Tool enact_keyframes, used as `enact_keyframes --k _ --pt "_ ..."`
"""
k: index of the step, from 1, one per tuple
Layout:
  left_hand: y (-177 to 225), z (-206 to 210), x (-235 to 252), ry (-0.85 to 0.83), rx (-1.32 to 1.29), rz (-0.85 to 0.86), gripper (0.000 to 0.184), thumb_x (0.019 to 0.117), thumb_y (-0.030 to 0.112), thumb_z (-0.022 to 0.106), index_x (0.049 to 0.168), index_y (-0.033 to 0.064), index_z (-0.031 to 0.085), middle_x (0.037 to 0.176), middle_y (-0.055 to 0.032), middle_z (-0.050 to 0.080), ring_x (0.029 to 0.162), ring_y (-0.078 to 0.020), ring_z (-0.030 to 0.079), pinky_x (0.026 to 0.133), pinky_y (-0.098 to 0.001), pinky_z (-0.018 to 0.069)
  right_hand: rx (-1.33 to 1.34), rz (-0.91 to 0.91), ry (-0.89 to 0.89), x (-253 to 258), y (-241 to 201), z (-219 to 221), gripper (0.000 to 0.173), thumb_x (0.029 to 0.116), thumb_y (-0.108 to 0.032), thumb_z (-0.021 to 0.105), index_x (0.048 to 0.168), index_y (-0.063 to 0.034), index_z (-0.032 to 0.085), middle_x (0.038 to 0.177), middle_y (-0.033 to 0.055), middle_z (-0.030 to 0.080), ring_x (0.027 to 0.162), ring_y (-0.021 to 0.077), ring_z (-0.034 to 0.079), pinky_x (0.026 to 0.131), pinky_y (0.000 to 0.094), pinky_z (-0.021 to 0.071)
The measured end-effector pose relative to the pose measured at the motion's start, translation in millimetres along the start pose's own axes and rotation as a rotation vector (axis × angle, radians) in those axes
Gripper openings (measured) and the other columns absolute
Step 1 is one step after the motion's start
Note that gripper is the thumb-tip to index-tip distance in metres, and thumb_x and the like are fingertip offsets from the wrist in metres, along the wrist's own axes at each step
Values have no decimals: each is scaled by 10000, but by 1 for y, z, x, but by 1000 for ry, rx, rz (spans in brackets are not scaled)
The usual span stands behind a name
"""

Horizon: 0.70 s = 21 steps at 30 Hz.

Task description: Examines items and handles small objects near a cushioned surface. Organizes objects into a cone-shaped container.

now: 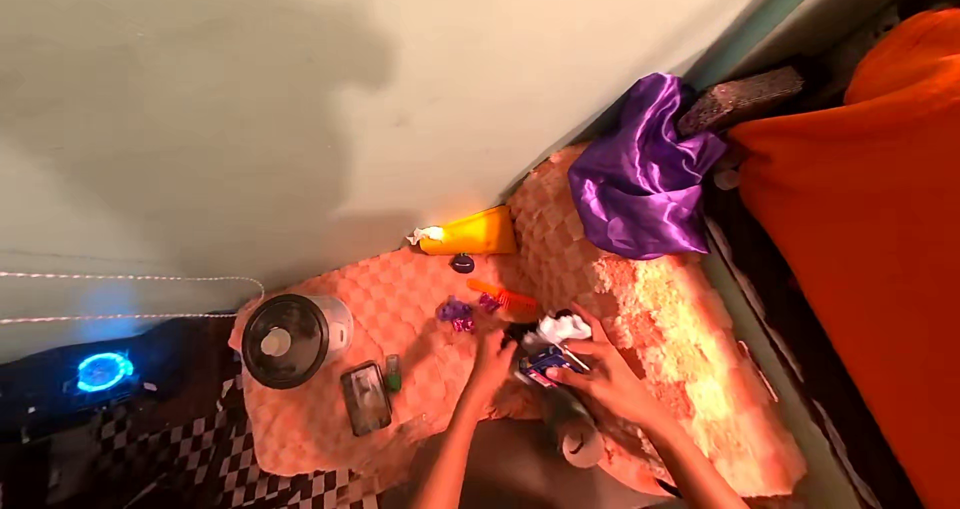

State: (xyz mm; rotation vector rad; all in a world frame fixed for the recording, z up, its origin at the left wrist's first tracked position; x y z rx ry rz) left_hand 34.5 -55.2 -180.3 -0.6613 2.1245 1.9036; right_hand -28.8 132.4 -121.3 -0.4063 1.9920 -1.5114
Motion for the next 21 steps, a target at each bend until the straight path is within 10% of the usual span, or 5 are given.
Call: enact_keyframes --k 2,4,13,17,21 --pt "-2 6 -22 -188 -234 -29 297 1010 12 470 1248 -113 594 1175 -160 678 1092 -129 655 1010 -332 535 84 -25 -23 12 10 15 204 809 -289 850 922 -135 780 1156 59 735 1053 92 690 905 294 585" --pt "-5 -12 -22 -336 -150 -22 271 962 14 584 1206 -93 631 1169 -139 686 1064 -123 661 979 -334 546 111 29 -87 15 21 21 193 855 -225 815 991 -94 771 955 1 769 890 77 724 853 299 607" --pt "-42 -181 158 534 -58 -140 842 947 264 737 1562 -38 246 1543 -308 379 1403 -412 434 1139 -523 402 148 221 165 -31 38 6 391 780 -157 831 1138 -67 703 984 17 770 870 105 745 786 275 637" --pt "-65 -169 224 594 110 -305 1141 771 555 845 1576 -8 265 1551 -307 381 1442 -460 365 1173 -616 316 391 136 293 -31 43 7 1027 653 -164 941 1498 -82 364 1386 107 585 1159 197 669 929 347 624" --pt "-60 -159 230 675 205 -329 797 936 341 743 1541 -10 361 1462 -297 505 1391 -429 468 1160 -582 363 364 283 330 -31 33 5 1251 556 -289 966 1570 -30 281 1346 77 639 1134 141 688 928 291 615"
Point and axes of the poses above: each hand's wrist, its own x-axis towards the middle knuckle, its own z-axis out of the palm, y = z × x, the point moved 5 cm from there along x, towards the middle knuckle
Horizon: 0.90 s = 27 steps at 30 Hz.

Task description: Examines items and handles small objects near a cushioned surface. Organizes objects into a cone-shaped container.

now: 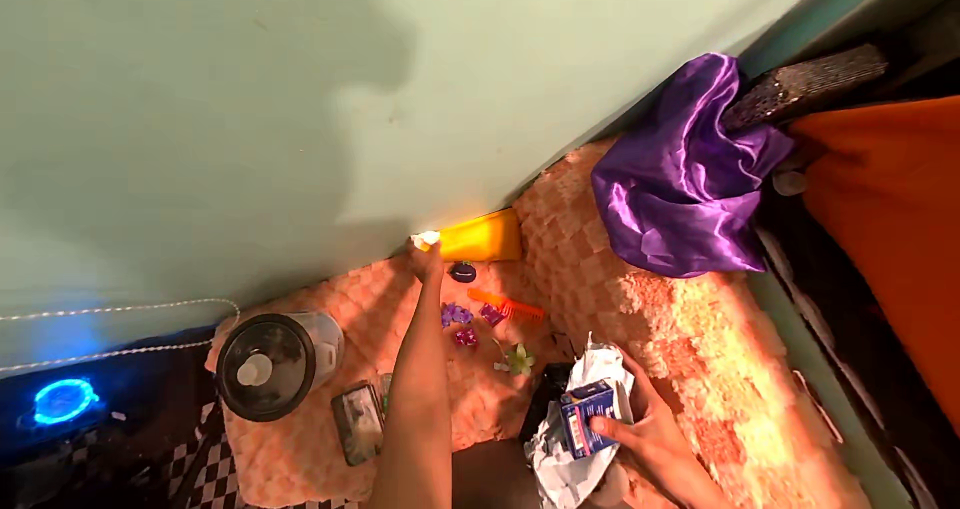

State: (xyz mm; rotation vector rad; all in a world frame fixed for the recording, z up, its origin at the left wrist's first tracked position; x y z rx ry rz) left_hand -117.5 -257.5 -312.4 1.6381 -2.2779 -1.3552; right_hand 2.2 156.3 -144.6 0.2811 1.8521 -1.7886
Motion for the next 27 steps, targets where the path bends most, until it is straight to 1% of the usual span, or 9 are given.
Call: enact_keyframes --k 2,5,8,11,15,18,20,24,27 --pt "5 -19 -14 65 -73 93 469 1066 228 533 1444 -46 487 1346 -299 597 1304 -418 555 1118 -567 412 -68 45 20 -7 -7 -2 997 543 -267 953 1382 10 492 1103 37 747 974 112 740 858 279 635" --pt "20 -64 -51 134 -126 318 410 1100 177 419 1399 -90 502 1296 -299 620 1257 -387 592 1097 -523 445 -125 56 5 -11 -16 -7 713 582 -211 931 1193 -11 625 957 15 768 874 99 751 812 270 641" --pt "30 -93 -92 138 5 496 394 1083 131 420 1379 -107 525 1305 -300 614 1302 -417 546 1174 -572 332 -76 57 0 -13 -17 -8 496 636 -140 896 1072 -34 685 897 18 772 822 106 752 780 283 644" --pt "31 -86 -107 101 172 592 325 1055 140 492 1255 -55 659 1252 -241 672 1276 -427 570 1169 -660 282 -40 33 9 -8 -19 -4 388 676 -117 863 1023 -41 709 869 16 773 798 104 750 762 278 643" --pt "37 -51 -115 -38 108 536 381 1088 184 424 1230 -68 673 1469 -266 506 1434 -420 397 1198 -542 317 27 -73 41 -4 -28 1 365 703 -69 846 1037 -44 700 896 9 777 826 101 751 792 276 641" --pt "55 -35 -136 -53 67 470 402 1066 179 439 919 -57 729 1538 -213 403 1429 -364 382 1157 -480 386 29 -138 43 1 -34 -2 387 739 -56 830 1095 -54 679 954 -3 775 878 97 747 835 280 633" --pt "61 -27 -151 -4 116 387 386 1046 189 495 833 -36 726 1511 -208 406 1390 -363 402 1118 -453 421 -80 -200 42 4 -45 -6 376 796 -95 804 1136 -47 651 983 -24 766 913 74 737 862 256 624" --pt "50 -16 -174 122 84 320 203 902 206 733 999 34 777 1431 -298 420 1313 -463 409 1111 -544 364 -126 -398 121 21 -89 4 330 871 -129 768 1151 -33 622 994 -43 751 922 63 728 865 260 623" --pt "38 -9 -193 95 81 210 422 859 243 792 1257 126 715 1552 -331 289 1372 -517 354 1112 -570 357 -136 -567 190 40 -126 33 471 840 -77 798 1209 43 532 1061 -11 718 989 55 709 919 268 610"
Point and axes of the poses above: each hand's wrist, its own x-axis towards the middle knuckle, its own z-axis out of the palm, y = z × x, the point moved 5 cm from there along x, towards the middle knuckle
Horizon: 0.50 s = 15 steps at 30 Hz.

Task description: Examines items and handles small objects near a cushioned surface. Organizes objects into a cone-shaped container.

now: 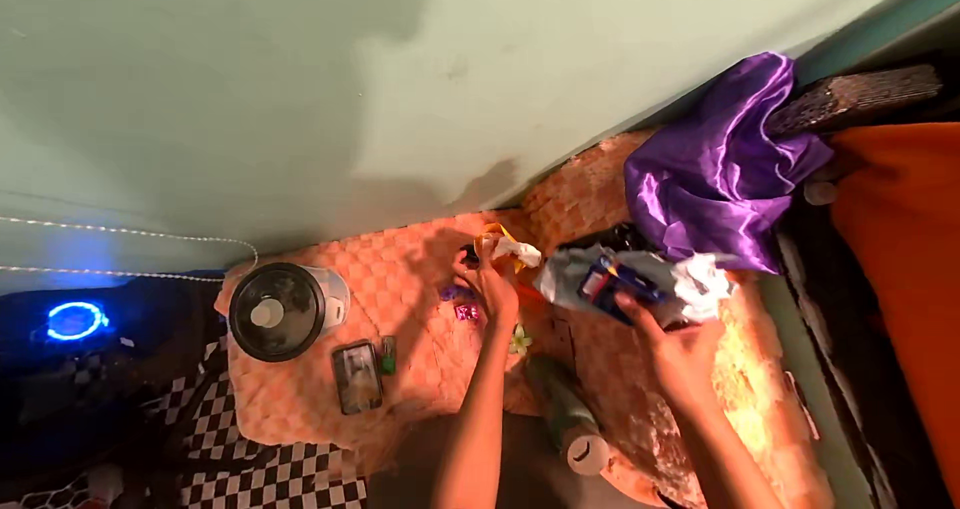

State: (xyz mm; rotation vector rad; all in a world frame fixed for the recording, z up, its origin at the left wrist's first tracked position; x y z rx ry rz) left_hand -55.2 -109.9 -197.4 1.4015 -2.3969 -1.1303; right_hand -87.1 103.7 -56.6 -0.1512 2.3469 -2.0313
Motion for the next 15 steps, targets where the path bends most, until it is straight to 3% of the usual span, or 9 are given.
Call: enact_keyframes --k 1,4,8,12,15 --pt "-2 2 -6 -23 -43 -12 467 860 216 787 1300 100 684 1574 -333 261 1399 -511 337 1126 -553 357 -17 -42 -5 9 -2 15 483 831 -62 803 1203 75 527 1059 9 711 989 46 702 920 258 602" --pt "-8 9 -18 -80 -210 54 556 861 100 766 1358 -69 582 1553 -341 339 1429 -449 386 1176 -484 375 -130 -206 -168 25 26 59 433 813 -52 791 1171 113 612 1053 84 726 976 51 700 905 249 593" --pt "-5 10 -23 -197 -241 41 623 895 44 715 1448 -96 466 1520 -308 429 1433 -388 418 1203 -455 336 -369 -291 -527 28 86 95 390 782 14 715 1171 41 696 1235 179 700 1089 260 705 950 419 580" --pt "5 12 -17 -260 -178 51 776 852 -13 715 1546 -21 368 1574 -244 401 1460 -326 412 1205 -419 353 -810 7 -745 42 111 111 457 901 -55 710 1340 19 607 1255 243 665 1146 404 660 1008 564 517" --pt "12 17 -14 -234 -179 95 754 845 -87 673 1540 -18 389 1570 -218 424 1442 -306 448 1182 -397 392 -1129 116 -871 49 109 130 439 966 -45 617 1402 -17 574 1311 266 631 1180 468 628 971 619 505"
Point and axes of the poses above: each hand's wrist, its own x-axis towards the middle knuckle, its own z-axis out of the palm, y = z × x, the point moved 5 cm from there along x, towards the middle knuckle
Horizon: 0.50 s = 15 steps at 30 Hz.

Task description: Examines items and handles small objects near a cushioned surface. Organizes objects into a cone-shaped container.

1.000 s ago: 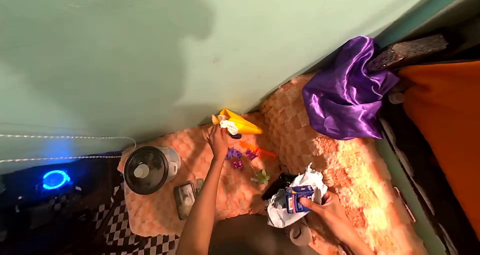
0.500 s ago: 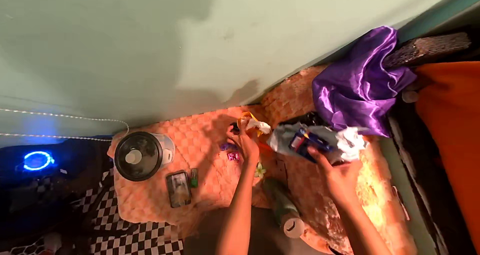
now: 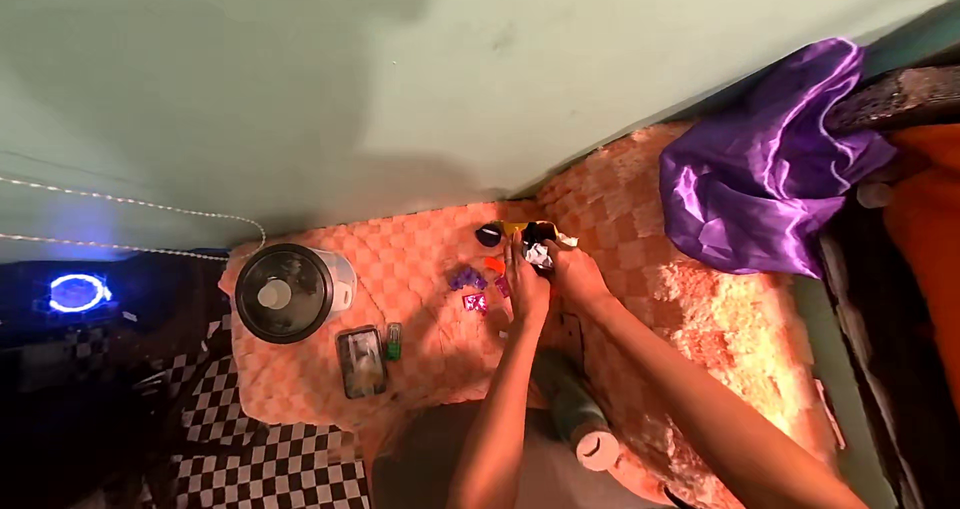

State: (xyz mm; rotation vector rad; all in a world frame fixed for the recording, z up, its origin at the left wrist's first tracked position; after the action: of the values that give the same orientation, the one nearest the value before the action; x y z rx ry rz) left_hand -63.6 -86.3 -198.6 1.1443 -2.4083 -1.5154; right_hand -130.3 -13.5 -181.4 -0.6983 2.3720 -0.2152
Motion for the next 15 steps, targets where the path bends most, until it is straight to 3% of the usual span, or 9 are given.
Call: enact_keyframes --k 3,5,7,9,11,13,15 --pt "-1 3 3 21 4 15 654 906 -99 594 1528 1 417 1570 -198 433 1401 -303 499 1148 -392 432 -211 64 -141 20 -7 7 372 1001 -8 535 1372 -4 568 1275 275 633 1168 472 628 911 607 523" --pt "-1 9 -1 22 -9 61 593 949 -101 534 1524 -13 418 1582 -211 412 1418 -309 481 1155 -399 425 -265 89 -236 36 -5 16 339 1027 -58 522 1354 27 546 1280 285 614 1172 476 619 886 615 530" --pt "-2 15 -4 9 -15 94 630 923 -98 585 1524 -34 407 1588 -230 393 1436 -327 455 1161 -407 416 -228 140 -308 49 -4 20 385 1029 -86 546 1384 60 519 1352 311 569 1240 501 570 930 646 503" --pt "-2 21 -6 9 6 133 697 878 -48 678 1520 -41 406 1585 -220 401 1442 -311 448 1164 -389 415 -212 209 -329 58 -7 20 350 1016 -71 562 1324 96 561 1362 314 567 1282 489 548 981 646 477" --pt "0 26 -6 50 -51 229 681 873 -29 682 1502 -63 422 1587 -209 402 1461 -293 421 1183 -376 393 -204 281 -351 66 -8 18 368 1029 -84 547 1339 115 538 1389 321 543 1303 486 533 997 628 472" --pt "0 22 -7 65 -126 294 683 878 -2 688 1508 -47 427 1596 -188 397 1466 -276 415 1182 -382 397 -190 330 -366 77 -8 19 447 1017 -110 583 1404 95 489 1446 318 497 1341 481 503 1021 615 462" --pt "-9 9 -15 68 -146 252 599 918 42 670 1483 -6 476 1609 -167 383 1461 -273 422 1159 -397 431 -212 297 -374 97 -5 28 494 989 -163 642 1409 61 510 1443 316 506 1323 503 507 989 665 457"
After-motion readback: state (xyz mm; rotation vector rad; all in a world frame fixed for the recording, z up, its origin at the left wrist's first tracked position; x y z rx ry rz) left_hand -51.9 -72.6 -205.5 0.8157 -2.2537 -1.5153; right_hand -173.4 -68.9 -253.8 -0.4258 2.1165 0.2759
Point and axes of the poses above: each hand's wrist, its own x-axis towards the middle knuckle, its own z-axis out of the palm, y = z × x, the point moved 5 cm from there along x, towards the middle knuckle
